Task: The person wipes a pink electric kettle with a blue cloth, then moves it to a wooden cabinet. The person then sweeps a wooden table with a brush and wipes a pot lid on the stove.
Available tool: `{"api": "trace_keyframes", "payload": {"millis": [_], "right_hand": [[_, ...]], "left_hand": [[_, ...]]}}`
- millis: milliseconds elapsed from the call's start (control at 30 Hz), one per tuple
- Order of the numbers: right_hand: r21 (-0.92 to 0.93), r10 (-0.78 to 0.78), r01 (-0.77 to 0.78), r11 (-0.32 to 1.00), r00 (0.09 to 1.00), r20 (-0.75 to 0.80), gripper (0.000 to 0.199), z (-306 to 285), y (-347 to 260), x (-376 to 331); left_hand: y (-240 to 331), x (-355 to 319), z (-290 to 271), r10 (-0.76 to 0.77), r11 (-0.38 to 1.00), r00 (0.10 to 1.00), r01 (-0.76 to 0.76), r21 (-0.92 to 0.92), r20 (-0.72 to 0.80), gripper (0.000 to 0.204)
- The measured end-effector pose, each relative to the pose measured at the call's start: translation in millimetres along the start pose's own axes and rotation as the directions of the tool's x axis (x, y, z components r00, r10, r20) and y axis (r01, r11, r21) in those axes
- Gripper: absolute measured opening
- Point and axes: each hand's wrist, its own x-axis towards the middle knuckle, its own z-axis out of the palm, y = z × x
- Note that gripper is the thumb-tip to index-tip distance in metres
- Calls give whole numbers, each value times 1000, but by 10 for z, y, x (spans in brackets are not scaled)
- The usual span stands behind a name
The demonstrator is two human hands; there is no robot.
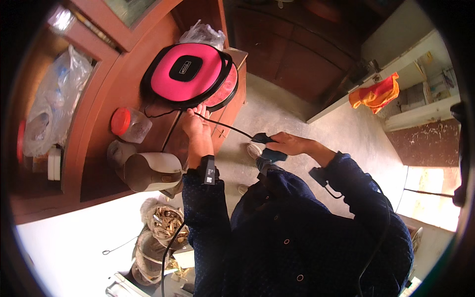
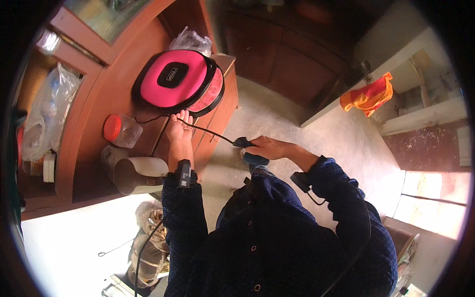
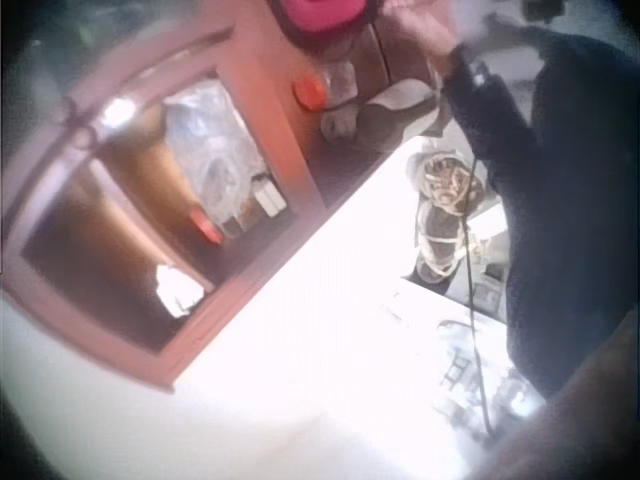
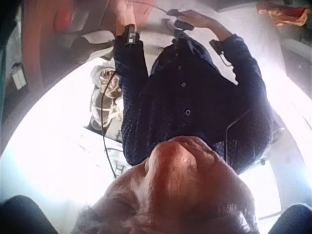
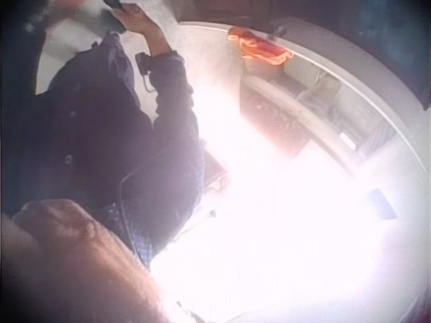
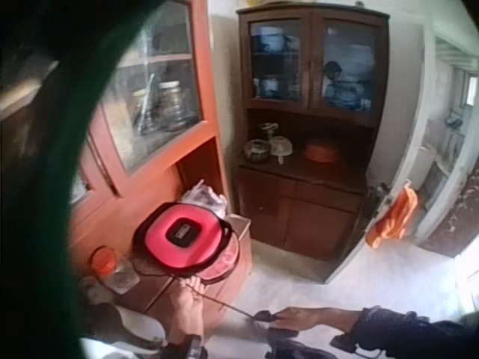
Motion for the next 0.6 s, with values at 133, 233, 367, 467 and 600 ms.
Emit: {"api": "trace_keyframes", "payload": {"millis": [133, 233, 367, 467, 600], "right_hand": [[-487, -18, -16, 873, 998, -65, 45, -2, 47, -398], [-442, -48, 1, 897, 994, -95, 38, -46, 24, -645], [-285, -173, 99, 953, 954, -247, 29, -108, -43, -880], [-15, -62, 61, 998, 922, -382, 22, -72, -127, -862], [-96, -304, 331, 939, 666, -681, 15, -69, -347, -379]], "left_hand": [[-11, 295, -75, -26, 1000, 992, 26, 6, 125, 40], [106, 414, -97, 58, 931, 245, 338, -141, 968, 40], [40, -28, -12, -28, 992, 991, 11, 129, 131, 32], [241, -327, 118, 21, 963, 973, -82, 256, 232, 25], [401, -497, 258, 78, 880, 920, -245, 408, 385, 44]]}}
